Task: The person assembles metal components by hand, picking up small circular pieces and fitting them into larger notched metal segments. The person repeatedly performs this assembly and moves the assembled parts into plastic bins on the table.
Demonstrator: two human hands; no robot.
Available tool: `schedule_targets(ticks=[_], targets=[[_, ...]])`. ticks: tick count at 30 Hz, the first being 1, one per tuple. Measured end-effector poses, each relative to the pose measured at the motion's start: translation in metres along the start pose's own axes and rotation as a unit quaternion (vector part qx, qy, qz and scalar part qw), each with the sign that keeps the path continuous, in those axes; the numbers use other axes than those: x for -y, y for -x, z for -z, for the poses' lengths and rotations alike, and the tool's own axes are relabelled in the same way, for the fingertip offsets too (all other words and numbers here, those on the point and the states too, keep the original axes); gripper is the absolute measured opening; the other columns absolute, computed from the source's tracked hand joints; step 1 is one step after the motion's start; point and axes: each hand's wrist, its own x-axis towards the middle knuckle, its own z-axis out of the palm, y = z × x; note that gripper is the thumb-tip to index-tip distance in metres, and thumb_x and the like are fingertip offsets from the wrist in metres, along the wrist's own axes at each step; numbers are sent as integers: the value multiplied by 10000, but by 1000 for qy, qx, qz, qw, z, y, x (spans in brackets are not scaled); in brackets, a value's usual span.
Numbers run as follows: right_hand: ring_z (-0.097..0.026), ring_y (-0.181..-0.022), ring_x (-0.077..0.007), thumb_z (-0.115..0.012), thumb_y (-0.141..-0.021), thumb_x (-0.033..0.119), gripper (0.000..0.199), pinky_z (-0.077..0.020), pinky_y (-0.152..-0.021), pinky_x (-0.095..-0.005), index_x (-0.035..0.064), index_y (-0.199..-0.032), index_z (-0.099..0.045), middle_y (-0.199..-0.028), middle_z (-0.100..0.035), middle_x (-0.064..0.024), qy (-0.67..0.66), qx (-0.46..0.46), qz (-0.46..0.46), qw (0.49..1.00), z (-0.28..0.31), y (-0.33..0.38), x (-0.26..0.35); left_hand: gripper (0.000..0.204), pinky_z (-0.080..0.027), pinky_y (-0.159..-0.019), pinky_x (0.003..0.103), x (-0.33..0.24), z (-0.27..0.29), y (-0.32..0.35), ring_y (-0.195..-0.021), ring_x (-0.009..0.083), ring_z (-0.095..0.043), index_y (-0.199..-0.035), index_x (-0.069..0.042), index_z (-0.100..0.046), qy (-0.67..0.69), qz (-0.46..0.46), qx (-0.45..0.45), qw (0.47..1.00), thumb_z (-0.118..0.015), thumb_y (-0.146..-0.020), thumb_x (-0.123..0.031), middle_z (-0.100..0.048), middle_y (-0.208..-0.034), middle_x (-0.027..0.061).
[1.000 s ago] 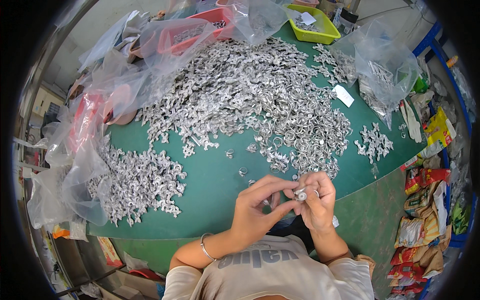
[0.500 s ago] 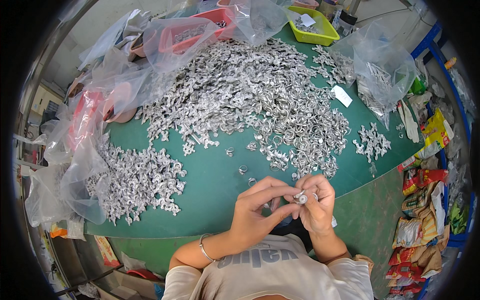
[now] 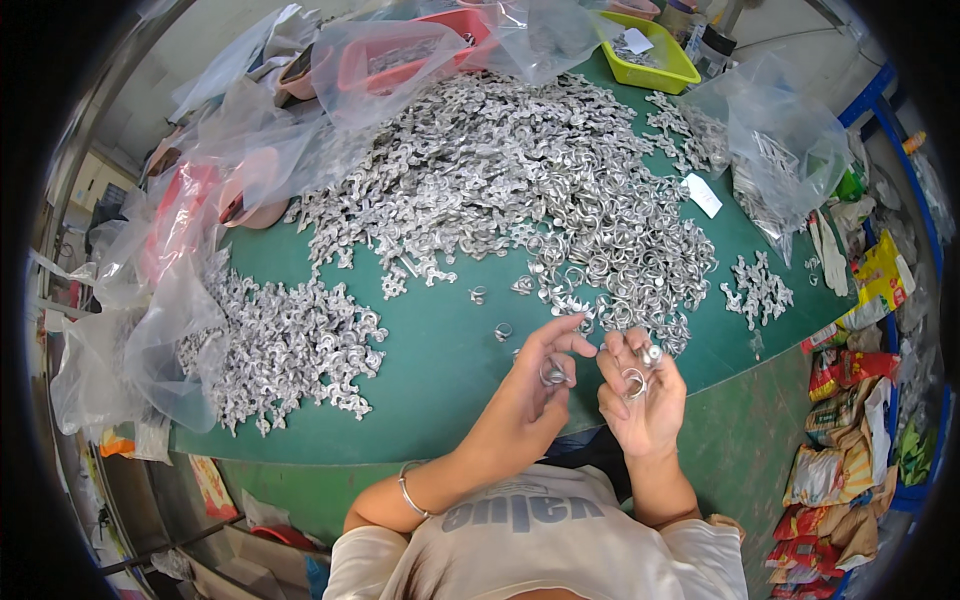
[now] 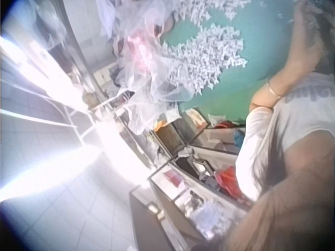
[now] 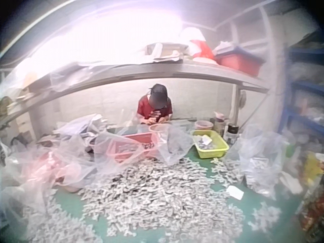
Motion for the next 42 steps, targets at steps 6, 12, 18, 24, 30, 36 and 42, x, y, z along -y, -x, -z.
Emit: schedule_targets(ticks=[6, 12, 18, 24, 30, 36, 42], targets=[[-437, -616, -211, -372, -831, 217, 212, -351, -377, -268, 33, -811, -476, -795, -472, -109, 29, -44, 8, 999, 3, -2, 6, 499, -399, -656, 217, 3, 7, 0, -754, 95, -421, -1324, -20, -254, 37, 31, 30, 998, -393, -851, 62, -449, -1134, 113], [-373, -420, -130, -389, -913, 221, 250, -262, -350, -229, 17, -816, -499, -596, -405, -37, 99, -7, 9, 995, 3, 4, 5, 458, -412, -632, 234, 4, 8, 0, -745, 104, -446, -1319, -22, -258, 82, 63, 52, 993, -414, -889, 6, -484, -1106, 135], [-357, -404, -38, -535, -859, 59, 92, -239, -385, -189, -26, -872, -568, -569, -434, 12, 416, -38, 99, 903, 0, 5, 7, 424, -417, -626, 233, 5, 9, 0, -715, 92, -464, -1291, -25, -320, 60, 67, 31, 995, -445, -886, -7, -529, -1015, 104], [-396, -507, -33, -653, -696, -58, 219, -293, -446, -188, 3, -905, -633, -735, -511, 2, 732, -101, 244, 628, 17, 0, 33, 217, -418, -635, 302, 42, 46, -12, -699, 208, -511, -1025, -17, -556, -480, -58, -112, 868, -549, -809, -2, -560, -840, 105], [-565, -607, -278, -726, -658, 102, 259, -431, -550, -362, 44, -888, -624, -802, -570, -94, 894, -97, 205, 386, 18, -4, 10, 222, -370, -758, 371, 63, 55, -20, -843, 262, -469, -996, -16, -560, -605, -78, -82, 788, -575, -781, -68, -507, -887, 100], [-451, -433, -113, -634, -756, 21, 120, -343, -426, -245, 12, -875, -616, -653, -558, -39, 816, -88, 269, 504, 27, -9, 7, 297, -361, -847, 401, 61, 53, -12, -988, 300, -447, -1054, -34, -545, -626, -85, -57, 773, -608, -770, -93, -467, -1087, 133], [-459, -554, -26, -602, -767, -40, 167, -322, -463, -180, -23, -933, -616, -717, -563, -30, 543, -149, 136, 815, 22, -4, 9, 357, -362, -874, 390, 38, 35, -7, -1048, 313, -438, -1084, -29, -524, -580, -105, -76, 804, -631, -745, -52, -459, -1137, 145]])
